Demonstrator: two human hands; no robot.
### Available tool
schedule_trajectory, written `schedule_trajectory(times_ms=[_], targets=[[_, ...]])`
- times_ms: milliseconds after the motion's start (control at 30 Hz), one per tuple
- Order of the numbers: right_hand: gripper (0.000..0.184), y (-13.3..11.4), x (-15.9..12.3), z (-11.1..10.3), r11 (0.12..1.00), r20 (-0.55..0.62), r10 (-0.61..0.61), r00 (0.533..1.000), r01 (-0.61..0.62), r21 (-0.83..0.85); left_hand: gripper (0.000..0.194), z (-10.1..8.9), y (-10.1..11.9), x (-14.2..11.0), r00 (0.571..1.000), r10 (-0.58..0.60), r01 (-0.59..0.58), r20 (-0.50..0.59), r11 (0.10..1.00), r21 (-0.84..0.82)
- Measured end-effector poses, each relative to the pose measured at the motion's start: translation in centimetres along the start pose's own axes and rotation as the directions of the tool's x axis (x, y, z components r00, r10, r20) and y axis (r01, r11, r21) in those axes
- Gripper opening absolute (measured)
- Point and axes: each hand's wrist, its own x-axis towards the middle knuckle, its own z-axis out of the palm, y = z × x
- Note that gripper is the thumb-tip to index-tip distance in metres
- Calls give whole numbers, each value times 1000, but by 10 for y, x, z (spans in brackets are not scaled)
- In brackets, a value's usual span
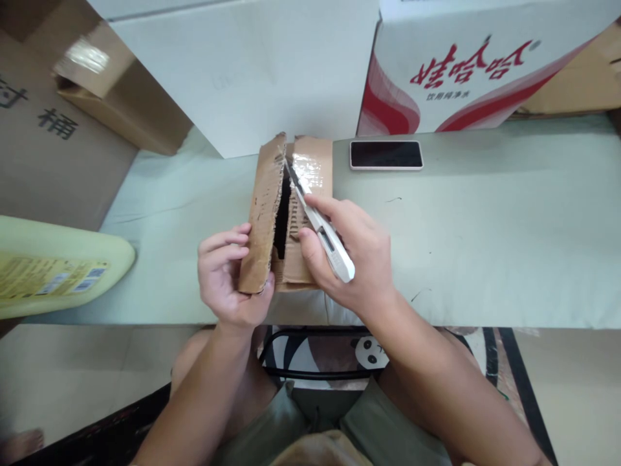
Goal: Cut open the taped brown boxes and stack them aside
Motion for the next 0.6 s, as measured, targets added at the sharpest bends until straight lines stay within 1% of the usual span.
schedule_trajectory(times_ms=[100, 200, 400, 533, 600], targets=[[26, 1, 1, 1, 999, 17, 37, 999, -38, 26, 36, 0, 0, 0, 1000, 1, -1, -4, 1000, 12], [26, 3, 1, 1, 997, 2, 52, 999, -52, 62, 36, 0, 0, -1, 1000, 6, -6, -2, 1000, -1], [28, 7, -2, -2, 983, -15, 166, 986, -164, 86, 38, 0, -2, -2, 999, -22, 21, 29, 999, 32], [25, 5, -4, -3, 979, -52, 171, 984, -164, 121, 36, 1, -1, -1, 1000, -22, 22, 22, 1000, 12], [24, 4, -3, -3, 976, -48, 182, 982, -174, 130, 35, 1, -1, -1, 1000, -23, 23, 19, 1000, 11]])
